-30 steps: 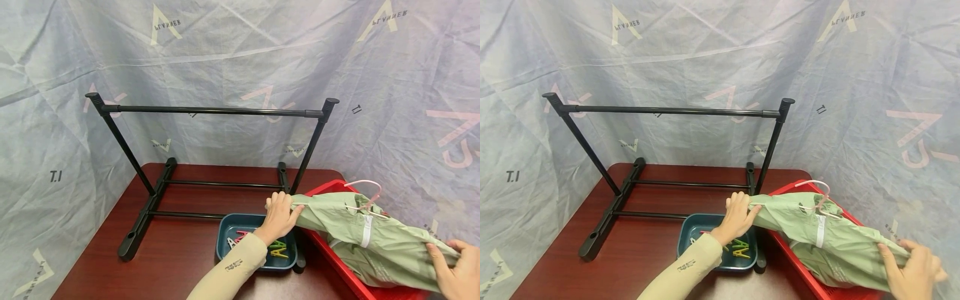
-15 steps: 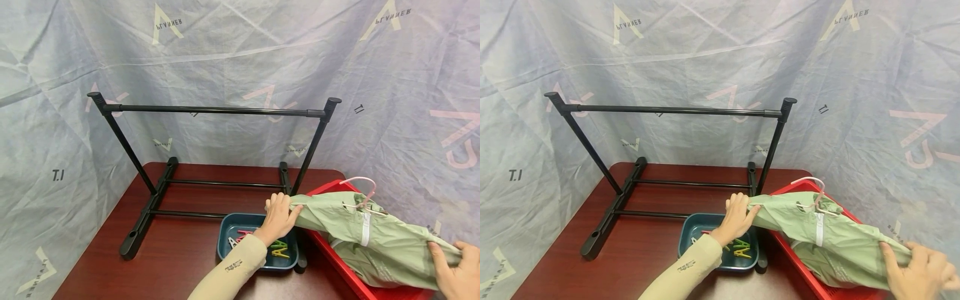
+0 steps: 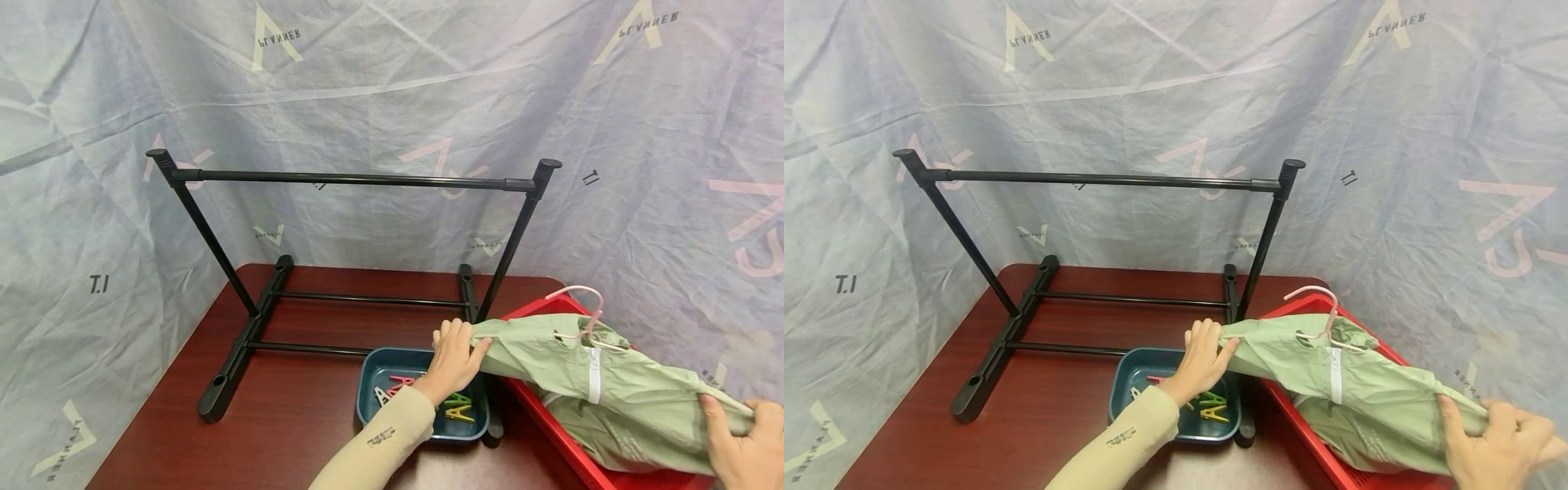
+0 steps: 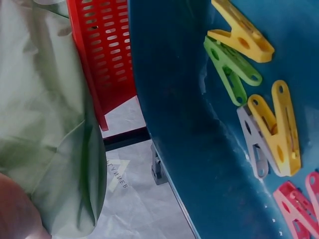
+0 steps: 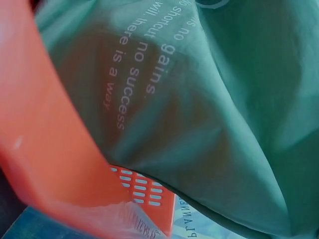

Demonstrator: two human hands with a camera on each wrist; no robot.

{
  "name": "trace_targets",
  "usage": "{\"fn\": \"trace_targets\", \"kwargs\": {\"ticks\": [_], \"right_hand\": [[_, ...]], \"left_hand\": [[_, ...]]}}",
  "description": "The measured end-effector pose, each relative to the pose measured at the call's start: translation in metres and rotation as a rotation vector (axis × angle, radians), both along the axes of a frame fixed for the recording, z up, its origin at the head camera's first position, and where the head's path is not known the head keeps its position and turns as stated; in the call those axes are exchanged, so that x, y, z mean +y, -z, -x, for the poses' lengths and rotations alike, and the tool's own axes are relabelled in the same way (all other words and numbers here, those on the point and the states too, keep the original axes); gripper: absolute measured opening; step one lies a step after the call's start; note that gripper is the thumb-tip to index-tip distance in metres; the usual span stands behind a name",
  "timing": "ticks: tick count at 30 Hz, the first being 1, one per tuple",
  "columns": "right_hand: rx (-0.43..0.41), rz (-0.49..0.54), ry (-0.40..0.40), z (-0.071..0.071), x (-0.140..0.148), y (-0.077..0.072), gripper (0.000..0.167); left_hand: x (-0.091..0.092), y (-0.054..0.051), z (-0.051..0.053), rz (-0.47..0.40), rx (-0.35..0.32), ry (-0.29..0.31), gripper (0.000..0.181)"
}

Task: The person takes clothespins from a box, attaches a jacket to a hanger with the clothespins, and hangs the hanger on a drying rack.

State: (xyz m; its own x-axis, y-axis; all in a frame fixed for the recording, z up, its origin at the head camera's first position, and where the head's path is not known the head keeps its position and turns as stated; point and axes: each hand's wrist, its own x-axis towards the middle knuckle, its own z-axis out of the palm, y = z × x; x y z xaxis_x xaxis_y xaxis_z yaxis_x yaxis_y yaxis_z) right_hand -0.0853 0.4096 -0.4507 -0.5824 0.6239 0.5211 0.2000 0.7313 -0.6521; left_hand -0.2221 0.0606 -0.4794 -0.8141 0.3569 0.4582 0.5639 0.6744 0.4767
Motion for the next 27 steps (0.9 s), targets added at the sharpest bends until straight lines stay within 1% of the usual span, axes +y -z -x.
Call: {"fn": "trace_targets", "kwargs": {"ticks": [6,11,14,16,19,23,25,27], "right_hand": [[0.085,0.005,0.001,0.001,-0.001,0.002,0.052],[0.103,0.001,-0.010,0.002,-0.002,-0.001,0.051],[0.121,-0.026,-0.025,0.002,-0.003,-0.003,0.050],[0.116,-0.044,-0.030,0.001,-0.004,-0.004,0.050],[0.128,-0.067,-0.036,0.001,-0.004,-0.004,0.049],[0.137,-0.041,-0.033,0.001,-0.006,-0.004,0.047],[0.157,-0.008,-0.037,0.001,-0.007,-0.005,0.045],[0.166,-0.017,-0.042,0.001,-0.008,-0.006,0.046]], "left_hand": [[-0.002,0.005,0.000,0.003,-0.025,-0.008,0.035],[-0.004,0.007,-0.001,-0.019,-0.016,-0.001,0.035],[-0.006,0.008,0.000,-0.018,-0.007,0.005,0.034],[-0.007,0.008,0.001,-0.014,-0.004,0.011,0.033],[-0.010,0.008,0.001,-0.011,-0.009,0.020,0.032],[-0.013,0.009,0.002,-0.001,-0.020,0.032,0.031],[-0.015,0.009,0.003,0.002,-0.022,0.033,0.032],[-0.017,0.010,0.004,0.000,-0.018,0.028,0.032]]}}
